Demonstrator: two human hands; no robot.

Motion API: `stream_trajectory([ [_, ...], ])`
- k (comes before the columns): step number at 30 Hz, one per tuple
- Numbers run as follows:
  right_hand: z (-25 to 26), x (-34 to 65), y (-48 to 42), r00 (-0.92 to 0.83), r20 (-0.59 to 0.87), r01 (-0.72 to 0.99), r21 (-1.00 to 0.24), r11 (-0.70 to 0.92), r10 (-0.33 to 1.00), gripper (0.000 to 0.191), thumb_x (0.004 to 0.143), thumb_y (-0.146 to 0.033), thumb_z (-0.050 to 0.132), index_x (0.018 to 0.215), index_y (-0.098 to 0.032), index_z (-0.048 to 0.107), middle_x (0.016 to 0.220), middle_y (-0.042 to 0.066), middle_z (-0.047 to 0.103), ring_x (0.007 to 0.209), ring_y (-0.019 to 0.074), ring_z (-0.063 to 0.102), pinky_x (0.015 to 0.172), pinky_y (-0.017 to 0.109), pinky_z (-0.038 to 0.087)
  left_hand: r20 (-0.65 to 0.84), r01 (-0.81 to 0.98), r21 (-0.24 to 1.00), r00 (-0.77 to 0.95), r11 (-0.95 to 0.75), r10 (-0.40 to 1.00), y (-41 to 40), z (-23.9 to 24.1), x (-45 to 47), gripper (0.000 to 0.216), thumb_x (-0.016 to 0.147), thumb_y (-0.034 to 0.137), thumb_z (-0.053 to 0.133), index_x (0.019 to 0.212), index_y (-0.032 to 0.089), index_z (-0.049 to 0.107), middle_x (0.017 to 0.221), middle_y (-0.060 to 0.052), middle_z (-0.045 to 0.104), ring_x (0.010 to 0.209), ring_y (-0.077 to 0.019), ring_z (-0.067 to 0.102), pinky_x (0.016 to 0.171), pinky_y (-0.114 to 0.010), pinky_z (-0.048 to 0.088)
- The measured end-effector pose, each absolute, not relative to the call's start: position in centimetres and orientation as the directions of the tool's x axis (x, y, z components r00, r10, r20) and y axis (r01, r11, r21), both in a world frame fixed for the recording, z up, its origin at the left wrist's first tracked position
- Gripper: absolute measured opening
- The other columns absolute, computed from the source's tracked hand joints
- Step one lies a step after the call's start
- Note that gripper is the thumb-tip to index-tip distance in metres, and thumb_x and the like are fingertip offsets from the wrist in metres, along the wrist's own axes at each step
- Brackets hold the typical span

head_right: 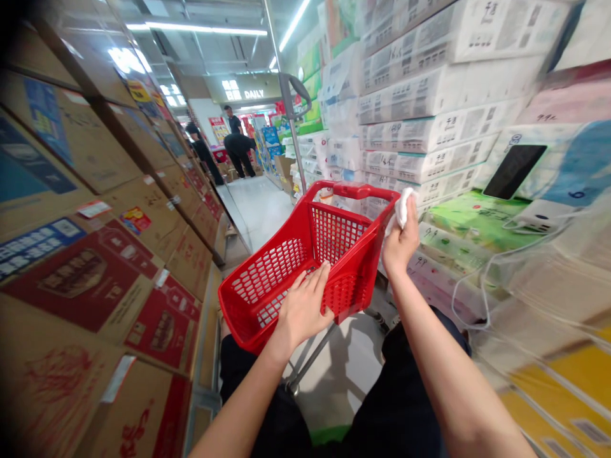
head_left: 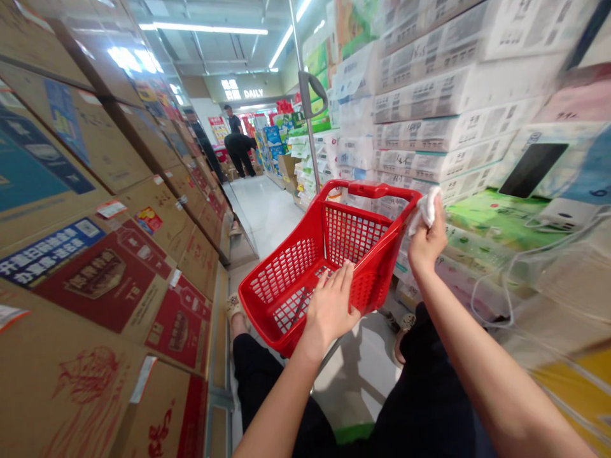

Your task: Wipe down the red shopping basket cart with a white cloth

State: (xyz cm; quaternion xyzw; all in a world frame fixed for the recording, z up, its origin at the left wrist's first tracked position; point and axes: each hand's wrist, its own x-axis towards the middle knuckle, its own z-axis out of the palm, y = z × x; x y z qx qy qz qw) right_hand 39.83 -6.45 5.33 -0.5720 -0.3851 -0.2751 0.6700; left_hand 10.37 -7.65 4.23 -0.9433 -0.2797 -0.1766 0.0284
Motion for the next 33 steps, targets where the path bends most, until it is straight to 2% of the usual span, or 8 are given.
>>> stream_trajectory([
  [3,7.7,42.1,-5.8,0.399,0.892,0.877,-0.439,0.196,0.212,0.062,0.094,-0.013,0.038,0.154,-0.022,0.049,0.16,0.008,0.048,0.152,0.0263,0.039,0.127,0.054,0.028,0.354,0.548,0.046,0.773,-0.835,0.527,-7.7,4.2,10.4,0.095,0.08,0.029,0.058,0.164,0.012,0.016,0.17,-0.011,0.026,0.155,-0.0247,0.033,0.13,-0.044,0.02],
  [7,7.5,43.5,-5.9,0.246,0.863,0.912,-0.36,0.198,0.44,0.058,0.088,-0.007,0.043,0.138,-0.023,0.065,0.147,0.009,0.062,0.147,0.0267,0.046,0.122,0.057,0.035,0.369,0.549,0.052,0.766,-0.834,0.527,-7.9,4.2,10.5,0.095,0.079,0.027,0.057,0.163,0.011,0.018,0.171,-0.011,0.025,0.155,-0.0237,0.032,0.13,-0.044,0.019],
  [14,5.3,37.4,-10.6,-0.192,0.681,0.924,-0.117,0.364,0.706,0.054,0.096,-0.014,0.045,0.147,-0.027,0.057,0.151,0.004,0.06,0.145,0.0229,0.049,0.125,0.05,0.035,0.375,0.555,0.042,0.762,-0.831,0.528,-8.3,4.4,10.3,0.094,0.079,0.027,0.057,0.163,0.011,0.017,0.17,-0.013,0.027,0.155,-0.0247,0.032,0.13,-0.045,0.019],
  [17,6.8,38.4,-10.9,-0.262,0.624,0.927,-0.05,0.372,0.736,0.051,0.097,-0.014,0.045,0.146,-0.026,0.058,0.149,0.004,0.061,0.143,0.0223,0.052,0.123,0.045,0.038,0.369,0.55,0.046,0.766,-0.834,0.526,-8.4,4.4,10.2,0.094,0.08,0.027,0.057,0.163,0.011,0.017,0.17,-0.013,0.027,0.155,-0.0244,0.033,0.13,-0.045,0.018],
  [22,9.8,43.2,-8.9,-0.008,0.717,0.993,-0.074,0.088,0.697,0.054,0.09,-0.007,0.047,0.14,-0.021,0.062,0.146,0.011,0.063,0.137,0.0286,0.057,0.113,0.049,0.048,0.378,0.551,0.033,0.766,-0.834,0.52,-8.4,4.4,10.2,0.095,0.079,0.026,0.057,0.164,0.009,0.016,0.17,-0.014,0.027,0.154,-0.0242,0.033,0.13,-0.044,0.019],
  [25,9.5,41.8,-8.9,0.026,0.732,0.998,-0.054,0.02,0.681,0.053,0.089,-0.006,0.048,0.139,-0.019,0.062,0.143,0.012,0.065,0.135,0.0304,0.058,0.11,0.05,0.051,0.386,0.558,0.016,0.762,-0.83,0.52,-8.3,4.3,10.1,0.097,0.079,0.027,0.058,0.164,0.01,0.015,0.17,-0.014,0.026,0.154,-0.025,0.034,0.129,-0.044,0.02],
  [28,7.2,36.7,-10.4,-0.065,0.72,0.997,0.019,0.074,0.691,0.048,0.094,-0.007,0.048,0.139,-0.017,0.062,0.141,0.013,0.066,0.135,0.0292,0.059,0.114,0.049,0.048,0.388,0.568,-0.005,0.76,-0.823,0.522,-8.1,4.2,10.0,0.096,0.08,0.027,0.058,0.164,0.01,0.014,0.171,-0.013,0.024,0.154,-0.0259,0.034,0.128,-0.044,0.023],
  [33,5.0,31.2,-12.9,-0.307,0.595,0.945,0.095,0.314,0.743,0.053,0.098,-0.01,0.047,0.15,-0.022,0.053,0.15,0.008,0.06,0.139,0.0223,0.056,0.117,0.041,0.046,0.39,0.585,-0.006,0.748,-0.811,0.537,-8.1,4.0,9.9,0.09,0.082,0.027,0.057,0.162,0.008,0.021,0.167,-0.015,0.035,0.153,-0.0267,0.035,0.128,-0.043,0.026],
])
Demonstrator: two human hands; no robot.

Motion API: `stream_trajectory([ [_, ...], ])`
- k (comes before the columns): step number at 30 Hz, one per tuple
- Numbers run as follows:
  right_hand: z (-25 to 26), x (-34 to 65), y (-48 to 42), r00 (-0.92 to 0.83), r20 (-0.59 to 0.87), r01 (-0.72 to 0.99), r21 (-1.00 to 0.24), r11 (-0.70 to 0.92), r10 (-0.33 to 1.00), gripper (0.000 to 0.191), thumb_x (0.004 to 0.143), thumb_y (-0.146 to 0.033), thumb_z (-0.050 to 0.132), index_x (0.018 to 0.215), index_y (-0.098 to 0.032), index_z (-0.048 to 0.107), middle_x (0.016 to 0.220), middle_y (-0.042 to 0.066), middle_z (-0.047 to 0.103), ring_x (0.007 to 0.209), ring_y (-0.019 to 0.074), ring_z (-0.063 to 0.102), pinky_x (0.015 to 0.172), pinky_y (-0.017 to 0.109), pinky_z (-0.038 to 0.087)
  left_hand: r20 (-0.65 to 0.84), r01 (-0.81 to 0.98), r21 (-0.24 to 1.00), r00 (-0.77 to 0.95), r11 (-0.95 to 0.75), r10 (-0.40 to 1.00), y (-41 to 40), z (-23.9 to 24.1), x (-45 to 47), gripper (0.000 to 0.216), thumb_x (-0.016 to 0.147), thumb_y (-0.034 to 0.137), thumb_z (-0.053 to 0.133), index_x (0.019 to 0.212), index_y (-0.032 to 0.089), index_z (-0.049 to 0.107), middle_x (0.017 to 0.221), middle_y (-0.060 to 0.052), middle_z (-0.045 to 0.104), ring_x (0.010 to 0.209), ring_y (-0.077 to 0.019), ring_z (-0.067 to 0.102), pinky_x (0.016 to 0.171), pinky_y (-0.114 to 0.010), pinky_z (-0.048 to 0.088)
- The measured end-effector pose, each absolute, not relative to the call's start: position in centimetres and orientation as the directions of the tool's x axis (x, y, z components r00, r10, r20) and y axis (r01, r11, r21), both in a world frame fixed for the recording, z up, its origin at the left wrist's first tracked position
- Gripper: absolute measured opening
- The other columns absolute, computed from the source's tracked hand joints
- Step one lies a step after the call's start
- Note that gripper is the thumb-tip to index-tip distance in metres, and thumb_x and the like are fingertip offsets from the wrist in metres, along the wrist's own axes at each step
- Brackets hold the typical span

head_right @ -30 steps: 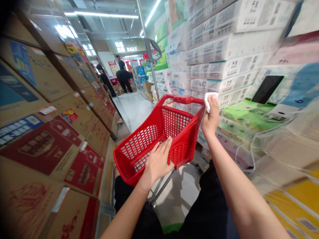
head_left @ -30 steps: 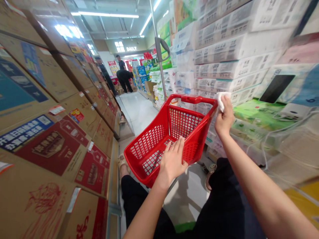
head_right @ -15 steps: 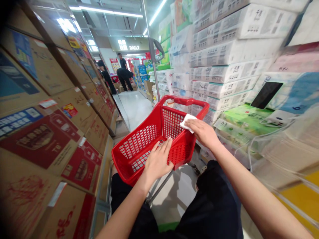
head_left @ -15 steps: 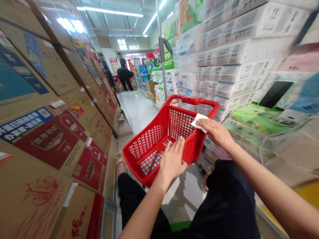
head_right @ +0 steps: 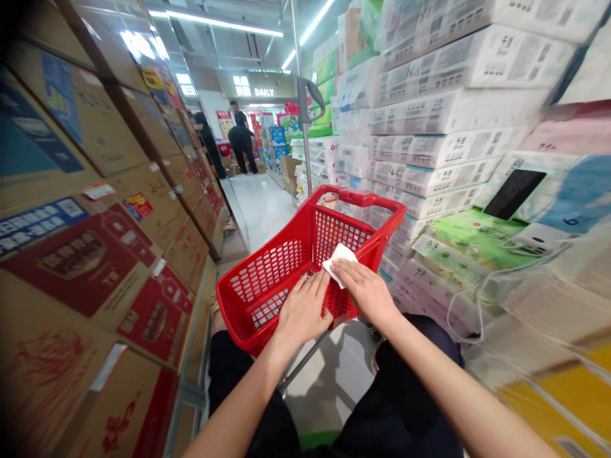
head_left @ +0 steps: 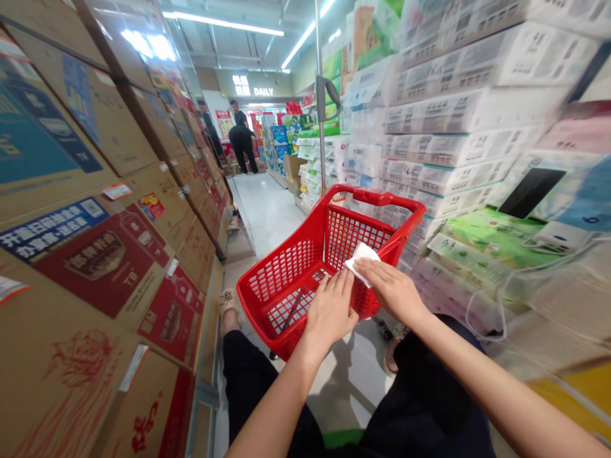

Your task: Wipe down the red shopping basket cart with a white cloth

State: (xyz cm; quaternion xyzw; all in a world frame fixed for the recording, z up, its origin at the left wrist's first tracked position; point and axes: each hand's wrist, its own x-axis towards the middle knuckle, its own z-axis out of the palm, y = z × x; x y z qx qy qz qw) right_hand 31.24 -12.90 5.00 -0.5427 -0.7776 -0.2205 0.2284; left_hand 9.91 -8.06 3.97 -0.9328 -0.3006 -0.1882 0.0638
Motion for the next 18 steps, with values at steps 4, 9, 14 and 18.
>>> stream_trajectory([
  [4,7.3,36.2,-11.9,-0.221,0.626,0.973,0.093,0.209,0.748,0.054,0.095,-0.009,0.05,0.147,-0.022,0.057,0.147,0.01,0.062,0.136,0.0264,0.059,0.115,0.047,0.048,0.397,0.58,0.001,0.747,-0.814,0.533,-8.1,3.9,10.0,0.093,0.082,0.027,0.058,0.163,0.009,0.017,0.171,-0.013,0.024,0.154,-0.0266,0.034,0.126,-0.043,0.029],
  [9,8.3,38.8,-10.9,-0.09,0.708,0.996,0.045,0.082,0.701,0.053,0.094,-0.006,0.047,0.144,-0.017,0.059,0.143,0.013,0.065,0.136,0.028,0.059,0.116,0.049,0.047,0.395,0.581,0.015,0.744,-0.814,0.539,-7.9,3.9,10.3,0.095,0.081,0.026,0.058,0.164,0.009,0.015,0.172,-0.014,0.02,0.152,-0.0271,0.037,0.125,-0.045,0.03],
  [14,5.1,31.9,-12.5,-0.265,0.643,0.951,0.051,0.304,0.719,0.056,0.096,-0.009,0.047,0.151,-0.021,0.052,0.149,0.009,0.061,0.14,0.0238,0.054,0.117,0.044,0.047,0.389,0.583,0.028,0.742,-0.812,0.546,-7.7,3.8,10.2,0.09,0.082,0.027,0.057,0.162,0.007,0.021,0.169,-0.016,0.03,0.151,-0.0279,0.038,0.125,-0.045,0.03],
  [18,5.8,32.6,-12.1,-0.303,0.614,0.94,0.069,0.333,0.729,0.056,0.095,-0.008,0.048,0.149,-0.022,0.055,0.147,0.009,0.063,0.136,0.024,0.058,0.114,0.044,0.05,0.39,0.566,0.045,0.748,-0.823,0.537,-7.6,3.9,9.8,0.09,0.082,0.027,0.056,0.162,0.008,0.02,0.17,-0.015,0.027,0.152,-0.0262,0.037,0.125,-0.043,0.03],
])
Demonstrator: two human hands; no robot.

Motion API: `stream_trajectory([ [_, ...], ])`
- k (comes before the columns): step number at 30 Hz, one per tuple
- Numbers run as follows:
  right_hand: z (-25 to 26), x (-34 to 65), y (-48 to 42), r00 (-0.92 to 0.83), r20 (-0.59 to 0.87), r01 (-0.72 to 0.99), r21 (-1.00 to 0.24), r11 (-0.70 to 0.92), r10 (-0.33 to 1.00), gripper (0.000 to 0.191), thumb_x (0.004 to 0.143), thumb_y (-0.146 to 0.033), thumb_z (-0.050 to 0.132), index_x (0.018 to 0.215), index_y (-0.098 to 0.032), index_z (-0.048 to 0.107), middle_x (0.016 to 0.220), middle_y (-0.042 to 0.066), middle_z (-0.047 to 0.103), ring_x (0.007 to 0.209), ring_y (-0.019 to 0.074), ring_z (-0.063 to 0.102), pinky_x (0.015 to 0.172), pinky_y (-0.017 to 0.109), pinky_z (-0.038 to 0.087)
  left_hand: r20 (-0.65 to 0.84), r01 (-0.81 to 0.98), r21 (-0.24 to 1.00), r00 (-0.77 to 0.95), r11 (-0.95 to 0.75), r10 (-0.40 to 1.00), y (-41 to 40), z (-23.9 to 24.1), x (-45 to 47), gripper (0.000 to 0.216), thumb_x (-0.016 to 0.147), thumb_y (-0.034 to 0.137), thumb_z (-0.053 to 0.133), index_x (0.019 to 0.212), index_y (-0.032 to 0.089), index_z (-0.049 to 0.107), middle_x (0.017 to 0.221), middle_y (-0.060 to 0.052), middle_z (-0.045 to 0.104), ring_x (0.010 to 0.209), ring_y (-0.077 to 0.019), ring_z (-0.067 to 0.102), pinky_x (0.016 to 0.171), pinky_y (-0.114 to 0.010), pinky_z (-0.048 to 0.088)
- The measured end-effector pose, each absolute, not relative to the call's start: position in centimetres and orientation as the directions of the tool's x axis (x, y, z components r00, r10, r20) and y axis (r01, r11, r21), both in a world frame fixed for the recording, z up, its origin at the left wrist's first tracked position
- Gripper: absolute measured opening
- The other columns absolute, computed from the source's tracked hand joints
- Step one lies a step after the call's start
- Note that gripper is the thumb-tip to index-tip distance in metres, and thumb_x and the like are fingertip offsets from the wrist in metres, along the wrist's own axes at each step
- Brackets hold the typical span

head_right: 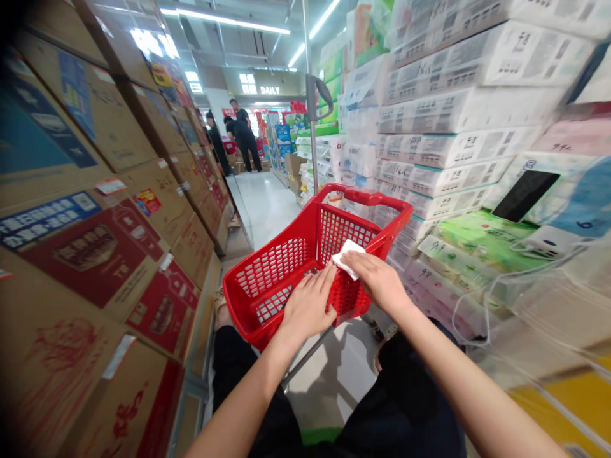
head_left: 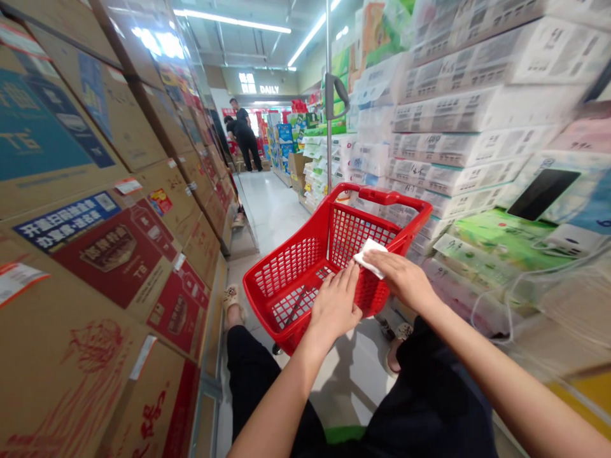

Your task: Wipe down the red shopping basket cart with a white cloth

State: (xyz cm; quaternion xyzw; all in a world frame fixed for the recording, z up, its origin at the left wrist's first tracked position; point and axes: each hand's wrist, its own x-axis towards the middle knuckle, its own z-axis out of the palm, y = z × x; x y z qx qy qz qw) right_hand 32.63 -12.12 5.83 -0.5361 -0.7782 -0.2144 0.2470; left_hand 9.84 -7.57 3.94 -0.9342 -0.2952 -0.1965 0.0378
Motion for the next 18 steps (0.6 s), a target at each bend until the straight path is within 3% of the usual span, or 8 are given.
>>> stream_trajectory([
  [7,8.1,36.9,-10.3,-0.111,0.683,0.992,0.028,0.126,0.722,0.054,0.093,-0.008,0.049,0.144,-0.021,0.06,0.141,0.012,0.067,0.133,0.0291,0.06,0.111,0.049,0.052,0.392,0.572,0.038,0.745,-0.819,0.539,-7.3,4.0,10.1,0.091,0.082,0.028,0.055,0.164,0.01,0.018,0.172,-0.013,0.02,0.152,-0.0258,0.037,0.125,-0.043,0.032],
  [14,4.7,30.9,-11.9,-0.321,0.591,0.917,-0.002,0.4,0.74,0.06,0.098,-0.009,0.046,0.155,-0.025,0.047,0.152,0.006,0.058,0.142,0.021,0.052,0.12,0.043,0.045,0.415,0.577,0.027,0.737,-0.817,0.534,-6.7,3.8,8.9,0.085,0.084,0.026,0.054,0.161,0.008,0.024,0.167,-0.015,0.034,0.148,-0.0258,0.043,0.125,-0.041,0.031],
  [18,6.7,34.5,-10.8,-0.317,0.566,0.923,0.001,0.384,0.761,0.057,0.099,-0.01,0.046,0.153,-0.028,0.05,0.152,0.005,0.058,0.142,0.0211,0.052,0.12,0.043,0.045,0.432,0.569,0.032,0.734,-0.822,0.524,-6.4,3.9,8.1,0.088,0.084,0.024,0.055,0.163,0.012,0.02,0.17,-0.013,0.028,0.149,-0.0247,0.043,0.123,-0.039,0.035],
])
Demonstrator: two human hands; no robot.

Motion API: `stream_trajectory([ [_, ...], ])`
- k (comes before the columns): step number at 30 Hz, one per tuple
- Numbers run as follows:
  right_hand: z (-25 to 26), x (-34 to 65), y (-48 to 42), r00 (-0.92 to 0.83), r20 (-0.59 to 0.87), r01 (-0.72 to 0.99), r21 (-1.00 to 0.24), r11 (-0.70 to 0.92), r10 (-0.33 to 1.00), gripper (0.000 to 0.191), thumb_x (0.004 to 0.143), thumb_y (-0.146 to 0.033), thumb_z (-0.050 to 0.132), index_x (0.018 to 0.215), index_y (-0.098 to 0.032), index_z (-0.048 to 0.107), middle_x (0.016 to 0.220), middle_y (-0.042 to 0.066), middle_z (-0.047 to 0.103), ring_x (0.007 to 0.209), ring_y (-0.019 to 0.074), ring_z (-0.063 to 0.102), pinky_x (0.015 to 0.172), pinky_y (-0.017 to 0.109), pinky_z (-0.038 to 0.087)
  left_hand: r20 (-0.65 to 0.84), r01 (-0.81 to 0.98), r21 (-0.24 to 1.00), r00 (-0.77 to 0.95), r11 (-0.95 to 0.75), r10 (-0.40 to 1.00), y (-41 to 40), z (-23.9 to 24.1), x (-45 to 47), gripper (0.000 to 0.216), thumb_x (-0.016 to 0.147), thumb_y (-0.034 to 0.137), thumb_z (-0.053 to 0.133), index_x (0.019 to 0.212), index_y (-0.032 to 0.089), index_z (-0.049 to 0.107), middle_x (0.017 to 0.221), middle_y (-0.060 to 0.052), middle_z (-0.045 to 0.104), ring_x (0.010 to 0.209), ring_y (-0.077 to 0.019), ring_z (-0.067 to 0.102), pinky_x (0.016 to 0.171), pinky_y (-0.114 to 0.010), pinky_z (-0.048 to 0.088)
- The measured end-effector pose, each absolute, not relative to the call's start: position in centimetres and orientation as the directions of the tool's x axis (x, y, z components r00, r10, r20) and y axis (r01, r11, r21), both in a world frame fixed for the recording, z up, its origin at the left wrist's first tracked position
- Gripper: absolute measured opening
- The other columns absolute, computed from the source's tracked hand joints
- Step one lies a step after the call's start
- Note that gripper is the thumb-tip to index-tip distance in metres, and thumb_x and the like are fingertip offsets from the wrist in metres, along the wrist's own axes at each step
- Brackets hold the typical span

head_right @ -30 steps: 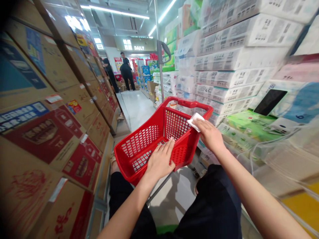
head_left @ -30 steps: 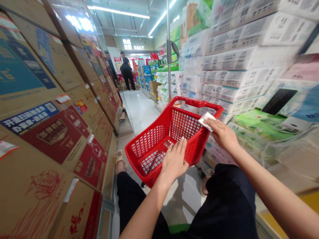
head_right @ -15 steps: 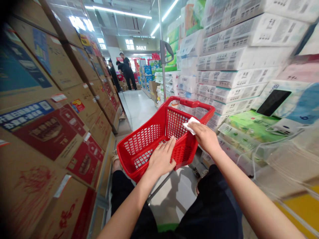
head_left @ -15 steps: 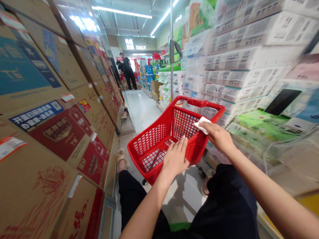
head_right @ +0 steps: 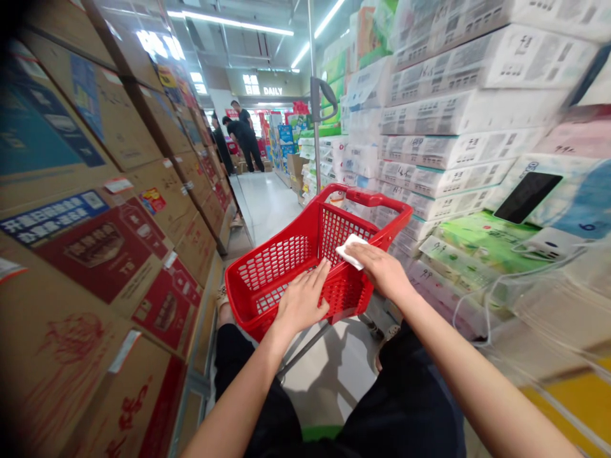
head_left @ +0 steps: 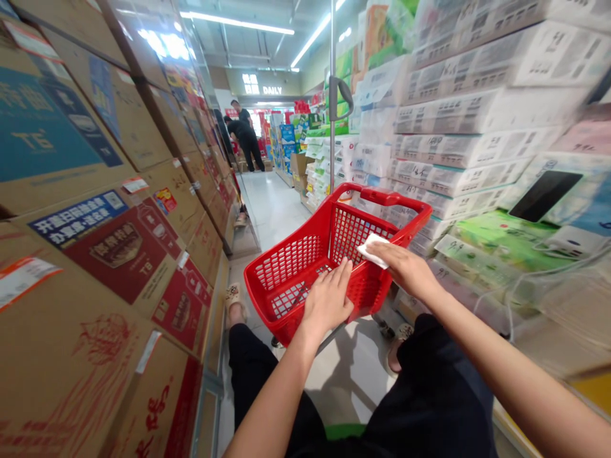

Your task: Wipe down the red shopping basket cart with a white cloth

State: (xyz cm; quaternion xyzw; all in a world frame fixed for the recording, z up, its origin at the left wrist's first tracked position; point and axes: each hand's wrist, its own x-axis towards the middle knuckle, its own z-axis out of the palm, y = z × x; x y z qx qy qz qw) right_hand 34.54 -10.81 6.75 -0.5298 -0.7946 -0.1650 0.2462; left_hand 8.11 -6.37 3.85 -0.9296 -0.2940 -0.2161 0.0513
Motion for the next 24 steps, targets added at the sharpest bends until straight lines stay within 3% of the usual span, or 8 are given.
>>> stream_trajectory([
  [5,7.1,35.7,-10.5,-0.207,0.644,0.965,0.013,0.26,0.737,0.057,0.097,-0.009,0.048,0.152,-0.024,0.051,0.15,0.009,0.059,0.142,0.0255,0.052,0.119,0.05,0.046,0.47,0.597,0.046,0.695,-0.801,0.545,-6.3,3.9,8.2,0.101,0.08,0.019,0.057,0.164,0.008,0.003,0.17,-0.018,0.026,0.152,-0.0255,0.039,0.12,-0.037,0.038],
  [11,4.1,27.2,-12.7,-0.36,0.574,0.899,0.003,0.438,0.735,0.065,0.099,-0.009,0.045,0.161,-0.028,0.036,0.157,0.007,0.051,0.145,0.021,0.049,0.12,0.045,0.045,0.463,0.665,0.048,0.646,-0.745,0.607,-6.5,4.0,7.1,0.108,0.08,0.019,0.061,0.165,0.015,-0.007,0.172,-0.018,0.015,0.144,-0.0309,0.05,0.113,-0.039,0.046],
  [14,4.5,27.2,-12.6,-0.422,0.536,0.868,0.008,0.496,0.731,0.063,0.1,-0.011,0.045,0.161,-0.028,0.036,0.158,0.005,0.051,0.146,0.0199,0.048,0.12,0.044,0.045,0.466,0.688,0.054,0.624,-0.724,0.627,-6.4,4.0,6.2,0.105,0.083,0.021,0.06,0.166,0.014,-0.005,0.172,-0.018,0.017,0.142,-0.0301,0.052,0.112,-0.038,0.046],
  [18,6.7,31.8,-11.2,-0.303,0.592,0.934,0.029,0.356,0.747,0.057,0.099,-0.011,0.045,0.154,-0.025,0.048,0.153,0.008,0.057,0.144,0.0239,0.05,0.118,0.047,0.046,0.454,0.665,0.074,0.641,-0.744,0.618,-6.1,4.1,5.7,0.101,0.085,0.023,0.059,0.165,0.011,-0.001,0.164,-0.017,0.039,0.138,-0.0283,0.056,0.111,-0.038,0.048],
  [20,7.7,33.3,-10.7,-0.237,0.62,0.962,0.043,0.269,0.748,0.052,0.099,-0.011,0.046,0.149,-0.022,0.053,0.149,0.011,0.061,0.141,0.0266,0.053,0.116,0.048,0.047,0.446,0.641,0.079,0.662,-0.763,0.602,-5.9,4.0,5.8,0.094,0.086,0.024,0.058,0.165,0.012,0.008,0.16,-0.015,0.046,0.137,-0.0266,0.057,0.112,-0.038,0.047],
  [24,9.0,32.2,-10.4,-0.219,0.594,0.974,0.079,0.215,0.774,0.035,0.098,-0.017,0.049,0.13,-0.019,0.064,0.13,0.013,0.071,0.127,0.0283,0.062,0.106,0.043,0.053,0.436,0.615,0.088,0.683,-0.784,0.585,-5.9,3.8,5.8,0.083,0.087,0.026,0.057,0.162,0.015,0.024,0.161,-0.011,0.046,0.138,-0.0246,0.056,0.114,-0.038,0.047],
])
